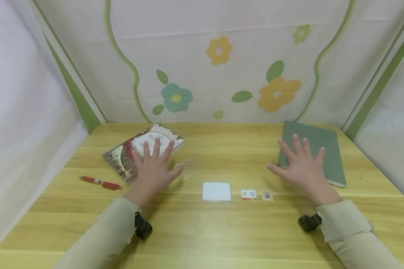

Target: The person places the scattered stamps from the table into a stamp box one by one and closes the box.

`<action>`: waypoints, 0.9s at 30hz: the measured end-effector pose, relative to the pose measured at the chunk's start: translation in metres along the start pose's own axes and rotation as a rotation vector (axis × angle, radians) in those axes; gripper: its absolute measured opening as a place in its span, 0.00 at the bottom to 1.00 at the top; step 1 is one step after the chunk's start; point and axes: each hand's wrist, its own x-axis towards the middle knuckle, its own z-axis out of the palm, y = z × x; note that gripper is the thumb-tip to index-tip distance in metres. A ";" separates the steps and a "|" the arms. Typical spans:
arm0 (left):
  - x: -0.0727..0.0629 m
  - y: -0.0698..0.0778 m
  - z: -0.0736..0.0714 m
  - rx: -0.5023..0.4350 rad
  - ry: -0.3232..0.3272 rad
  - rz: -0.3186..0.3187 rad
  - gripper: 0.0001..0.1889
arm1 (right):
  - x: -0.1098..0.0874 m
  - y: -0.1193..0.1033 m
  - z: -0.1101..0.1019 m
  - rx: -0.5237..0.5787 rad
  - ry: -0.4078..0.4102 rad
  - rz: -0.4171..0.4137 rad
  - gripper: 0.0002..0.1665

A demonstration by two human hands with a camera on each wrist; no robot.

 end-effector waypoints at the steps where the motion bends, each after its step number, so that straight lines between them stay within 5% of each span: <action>1: -0.001 0.000 0.000 -0.007 0.002 0.004 0.42 | -0.001 -0.001 0.000 0.003 -0.010 -0.005 0.56; 10: -0.009 0.008 -0.002 -0.128 0.031 0.108 0.40 | -0.013 -0.017 -0.005 0.079 -0.093 -0.128 0.54; 21: -0.020 0.029 -0.002 -0.313 0.212 0.415 0.41 | -0.032 -0.045 -0.002 0.193 -0.093 -0.257 0.43; 27: -0.027 0.042 0.002 -0.427 0.136 0.455 0.41 | -0.037 -0.054 0.002 0.276 -0.117 -0.301 0.35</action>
